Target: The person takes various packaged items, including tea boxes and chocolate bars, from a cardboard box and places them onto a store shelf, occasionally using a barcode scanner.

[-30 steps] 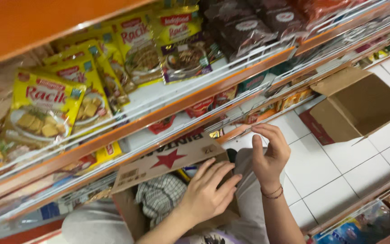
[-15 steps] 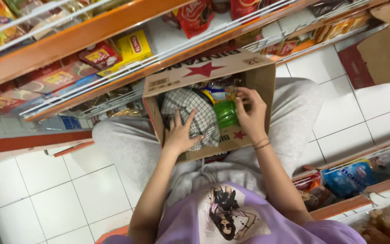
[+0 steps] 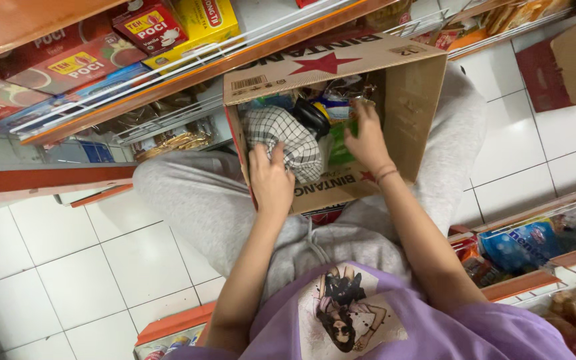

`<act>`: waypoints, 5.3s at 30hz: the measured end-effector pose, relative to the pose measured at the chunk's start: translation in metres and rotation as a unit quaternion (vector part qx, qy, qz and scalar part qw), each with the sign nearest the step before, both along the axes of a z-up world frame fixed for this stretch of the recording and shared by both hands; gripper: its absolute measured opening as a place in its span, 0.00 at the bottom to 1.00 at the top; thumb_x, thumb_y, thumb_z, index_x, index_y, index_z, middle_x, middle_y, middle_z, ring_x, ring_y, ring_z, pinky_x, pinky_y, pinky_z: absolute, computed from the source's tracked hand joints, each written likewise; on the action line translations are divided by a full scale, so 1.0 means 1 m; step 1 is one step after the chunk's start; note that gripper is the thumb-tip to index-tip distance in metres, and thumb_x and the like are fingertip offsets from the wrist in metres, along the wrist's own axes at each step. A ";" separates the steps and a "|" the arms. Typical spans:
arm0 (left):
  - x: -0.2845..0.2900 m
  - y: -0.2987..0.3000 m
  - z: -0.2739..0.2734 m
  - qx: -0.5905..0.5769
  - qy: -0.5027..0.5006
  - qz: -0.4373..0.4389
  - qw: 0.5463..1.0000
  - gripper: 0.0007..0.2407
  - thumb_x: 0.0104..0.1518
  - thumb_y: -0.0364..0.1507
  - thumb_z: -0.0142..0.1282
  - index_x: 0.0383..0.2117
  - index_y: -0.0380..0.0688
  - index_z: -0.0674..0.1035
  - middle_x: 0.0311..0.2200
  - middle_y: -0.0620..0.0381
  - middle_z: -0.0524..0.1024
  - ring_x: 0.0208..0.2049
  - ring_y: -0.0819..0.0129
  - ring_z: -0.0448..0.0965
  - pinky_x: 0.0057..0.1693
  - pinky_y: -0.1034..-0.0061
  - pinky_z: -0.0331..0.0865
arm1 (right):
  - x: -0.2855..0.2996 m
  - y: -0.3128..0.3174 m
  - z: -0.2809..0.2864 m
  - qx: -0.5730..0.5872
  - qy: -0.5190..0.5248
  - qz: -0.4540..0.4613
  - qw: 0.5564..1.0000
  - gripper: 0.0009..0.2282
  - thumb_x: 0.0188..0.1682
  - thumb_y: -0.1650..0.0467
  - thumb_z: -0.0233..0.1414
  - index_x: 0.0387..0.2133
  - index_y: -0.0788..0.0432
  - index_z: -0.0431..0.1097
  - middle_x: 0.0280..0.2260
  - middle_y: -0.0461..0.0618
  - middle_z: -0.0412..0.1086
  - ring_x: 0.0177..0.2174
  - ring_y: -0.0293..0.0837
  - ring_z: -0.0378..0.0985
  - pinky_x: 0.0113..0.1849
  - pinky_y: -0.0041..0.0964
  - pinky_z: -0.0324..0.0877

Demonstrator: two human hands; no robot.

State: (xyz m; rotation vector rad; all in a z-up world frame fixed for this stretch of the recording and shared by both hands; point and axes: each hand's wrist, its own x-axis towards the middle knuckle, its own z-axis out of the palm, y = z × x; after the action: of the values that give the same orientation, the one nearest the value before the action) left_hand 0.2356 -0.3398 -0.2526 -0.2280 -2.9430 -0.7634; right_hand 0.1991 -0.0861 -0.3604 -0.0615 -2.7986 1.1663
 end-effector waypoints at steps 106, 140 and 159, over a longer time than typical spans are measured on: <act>-0.245 0.302 0.259 0.618 0.047 -0.212 0.756 0.15 0.62 0.15 0.55 0.54 0.33 0.72 0.57 0.50 0.66 0.59 0.64 0.75 0.63 0.72 0.77 | -0.179 0.186 0.344 -0.453 0.329 -0.120 0.820 0.19 0.54 0.83 0.54 0.59 0.74 0.62 0.51 0.55 0.73 0.50 0.40 0.77 0.52 0.33 0.74; -0.223 0.284 0.251 0.258 0.235 -0.250 0.903 0.23 0.59 0.29 0.61 0.61 0.38 0.72 0.66 0.35 0.59 0.58 0.44 0.66 0.63 0.55 0.64 | -0.200 0.178 0.333 -0.402 0.386 -0.166 0.813 0.10 0.53 0.83 0.56 0.46 0.67 0.66 0.40 0.48 0.72 0.42 0.35 0.76 0.46 0.27 0.74; -0.057 0.038 0.024 -0.164 -0.127 -0.148 0.967 0.37 0.41 0.40 0.68 0.64 0.56 0.66 0.66 0.37 0.54 0.65 0.37 0.58 0.59 0.37 0.57 | -0.031 0.049 0.238 -0.505 0.156 -0.040 0.848 0.06 0.57 0.79 0.50 0.45 0.65 0.68 0.38 0.51 0.72 0.37 0.40 0.75 0.44 0.34 0.72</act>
State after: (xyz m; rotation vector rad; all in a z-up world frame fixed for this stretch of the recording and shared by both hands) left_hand 0.1791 -0.3013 -0.2283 -0.6547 -3.3155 -0.3410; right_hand 0.1683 -0.0368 -0.1222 -0.0620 -1.6211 2.2188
